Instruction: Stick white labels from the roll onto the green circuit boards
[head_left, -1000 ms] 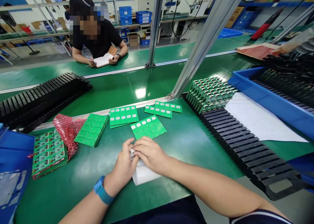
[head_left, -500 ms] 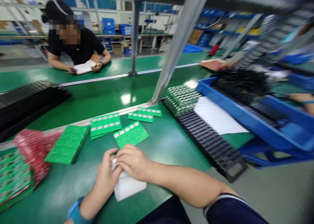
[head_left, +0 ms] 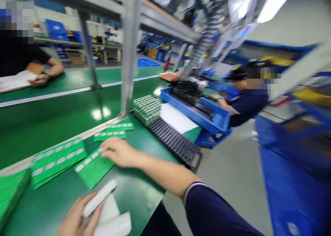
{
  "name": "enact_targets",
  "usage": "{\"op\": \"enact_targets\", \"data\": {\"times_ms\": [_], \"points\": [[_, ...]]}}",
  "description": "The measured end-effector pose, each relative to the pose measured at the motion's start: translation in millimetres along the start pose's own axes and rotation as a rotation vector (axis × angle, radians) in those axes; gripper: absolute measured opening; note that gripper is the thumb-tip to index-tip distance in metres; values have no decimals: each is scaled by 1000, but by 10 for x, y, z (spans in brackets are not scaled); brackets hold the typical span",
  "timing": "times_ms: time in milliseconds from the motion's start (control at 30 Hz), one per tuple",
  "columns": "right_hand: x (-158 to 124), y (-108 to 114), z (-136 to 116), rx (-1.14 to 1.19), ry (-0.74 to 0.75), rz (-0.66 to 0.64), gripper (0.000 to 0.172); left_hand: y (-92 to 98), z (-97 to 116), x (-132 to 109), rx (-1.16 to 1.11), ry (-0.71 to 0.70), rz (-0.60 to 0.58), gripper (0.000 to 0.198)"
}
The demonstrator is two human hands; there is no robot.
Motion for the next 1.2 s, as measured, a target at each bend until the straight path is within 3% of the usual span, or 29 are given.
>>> {"op": "enact_targets", "data": {"times_ms": [67, 133, 500, 667, 833, 967, 1200], "points": [[43, 86, 123, 74, -40, -4, 13, 8, 321, 3, -29, -216, -55, 19], [90, 86, 182, 125, -21, -39, 11, 5, 455, 40, -18, -278, -73, 21], [184, -510, -172, 80, 88, -420, 9, 43, 350, 39, -23, -100, -148, 21], [224, -524, -186, 107, 85, -405, 11, 86, 374, 24, -44, -72, -181, 21], [17, -448, -200, 122, 75, -419, 12, 106, 465, -17, -39, -114, -205, 24], [-78, -563, -245, 116, 95, -515, 11, 87, 587, -38, 4, -185, -232, 26], [-76, -746, -318, 155, 123, -546, 17, 52, 610, -51, 7, -141, -252, 23]]}}
Point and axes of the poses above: each hand's wrist, its own x-axis towards the middle knuckle, its own y-axis out of the back of the hand, z = x × y, the point moved 5 cm from there along x, towards the middle knuckle, and after that the axes turned 6 degrees about -x, right-handed, at the moved point
